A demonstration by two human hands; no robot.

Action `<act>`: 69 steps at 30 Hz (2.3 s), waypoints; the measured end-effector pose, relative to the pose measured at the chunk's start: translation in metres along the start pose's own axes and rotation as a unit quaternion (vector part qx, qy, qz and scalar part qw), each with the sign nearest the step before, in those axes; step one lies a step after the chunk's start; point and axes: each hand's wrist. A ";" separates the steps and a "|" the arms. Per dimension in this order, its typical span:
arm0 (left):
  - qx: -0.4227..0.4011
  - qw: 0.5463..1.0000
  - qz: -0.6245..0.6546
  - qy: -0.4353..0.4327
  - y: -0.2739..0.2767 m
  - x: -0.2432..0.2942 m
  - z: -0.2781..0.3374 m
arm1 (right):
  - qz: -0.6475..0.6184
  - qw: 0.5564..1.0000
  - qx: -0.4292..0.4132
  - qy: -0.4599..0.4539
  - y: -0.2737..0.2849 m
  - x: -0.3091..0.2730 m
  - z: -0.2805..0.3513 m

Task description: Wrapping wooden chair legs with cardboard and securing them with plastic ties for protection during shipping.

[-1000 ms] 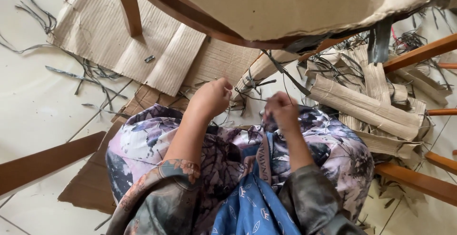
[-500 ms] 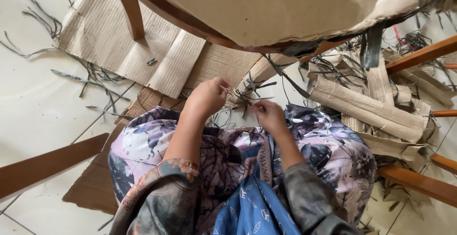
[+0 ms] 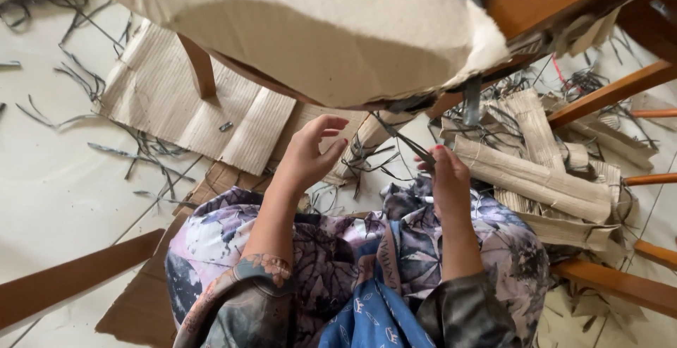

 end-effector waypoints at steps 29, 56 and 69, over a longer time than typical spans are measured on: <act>0.131 0.990 0.058 0.013 -0.044 -0.004 -0.024 | -0.103 0.968 -0.168 0.157 -0.086 -0.048 -0.018; 0.039 0.996 0.077 0.034 0.146 -0.008 0.077 | 0.091 0.956 -0.168 0.221 -0.240 -0.061 0.094; -0.087 0.924 -0.222 0.300 0.136 0.071 0.143 | 0.238 0.944 -0.225 0.041 -0.075 -0.011 0.082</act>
Point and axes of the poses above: each hand's wrist, its own z-axis away from the middle knuckle, its own y-axis out of the back of the hand, x = y × z, and after that the axes turned 3 degrees about -x, right-handed
